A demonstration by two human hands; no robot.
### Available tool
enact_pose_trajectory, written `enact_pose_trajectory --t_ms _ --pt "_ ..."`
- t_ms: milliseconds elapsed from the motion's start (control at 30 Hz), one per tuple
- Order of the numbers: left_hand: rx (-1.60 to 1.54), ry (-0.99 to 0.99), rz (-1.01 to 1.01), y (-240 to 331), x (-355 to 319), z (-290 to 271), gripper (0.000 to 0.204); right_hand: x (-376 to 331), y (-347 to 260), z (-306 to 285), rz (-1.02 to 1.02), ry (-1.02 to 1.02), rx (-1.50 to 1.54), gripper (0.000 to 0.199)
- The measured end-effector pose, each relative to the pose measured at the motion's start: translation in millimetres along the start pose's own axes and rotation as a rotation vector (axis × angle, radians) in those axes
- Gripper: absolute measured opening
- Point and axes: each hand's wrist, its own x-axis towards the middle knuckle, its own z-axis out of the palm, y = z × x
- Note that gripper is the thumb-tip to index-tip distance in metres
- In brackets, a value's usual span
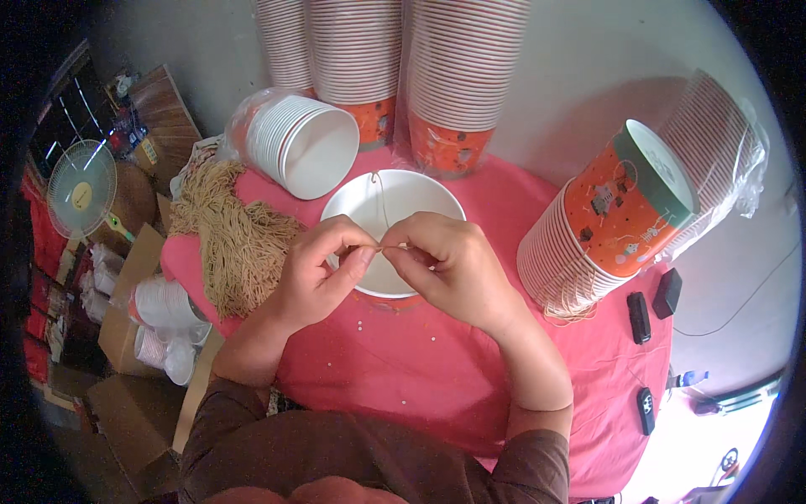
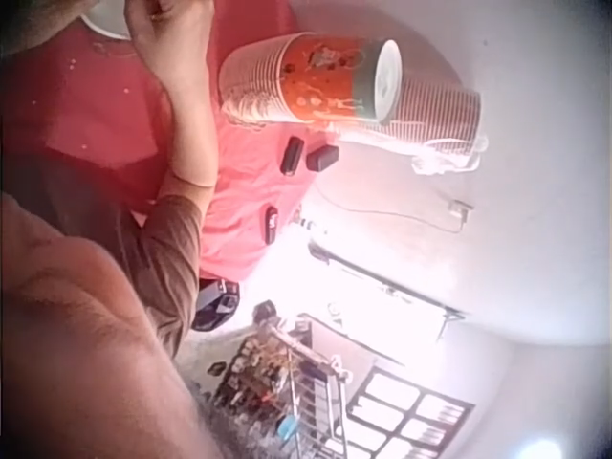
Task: Attaching elastic strings to paper buckets by threading them through pre-made holes.
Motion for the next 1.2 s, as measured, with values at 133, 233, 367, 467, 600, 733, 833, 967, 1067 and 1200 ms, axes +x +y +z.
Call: enact_pose_trajectory --t_ms 133,233,367,467,600,733,833,967,1067,1200 --pt "-0.036 -0.007 0.009 -2.5 -2.7 1.3 0.006 1.3 0.3 -1.2 0.041 0.005 0.058 0.008" --pt "0.006 0.043 0.005 2.3 -0.5 2.2 0.013 2.5 2.7 -7.7 0.092 -0.02 0.054 0.008" --pt "0.326 -0.133 0.228 11.2 -0.7 -3.4 0.028 2.8 11.1 -16.6 0.12 -0.036 -0.015 0.009" --pt "0.36 -0.242 0.206 13.5 -8.9 3.9 0.022 4.9 11.1 -18.6 0.069 -0.091 -0.101 0.007" --pt "0.364 -0.246 0.196 3.5 -8.3 9.4 0.015 4.1 19.3 -24.0 0.025 -0.18 -0.154 0.008" --pt "0.398 -0.205 0.264 -5.6 -2.2 9.1 0.015 2.6 21.1 -25.8 0.033 -0.291 -0.196 0.007" --pt "0.496 -0.193 0.342 -6.0 -0.7 8.4 0.013 1.5 18.0 -25.1 0.032 -0.267 -0.195 0.005" --pt "0.599 -0.147 0.482 -8.5 -2.0 7.8 0.01 -1.7 11.3 -29.2 0.02 -0.248 -0.248 0.009" --pt "0.661 -0.101 0.555 -10.3 -3.8 9.1 0.009 -3.2 3.7 -27.5 -0.028 -0.207 -0.32 0.01" --pt "0.716 -0.051 0.636 -8.4 -4.1 9.6 0.006 -5.5 -2.8 -26.7 -0.066 -0.182 -0.363 0.011"
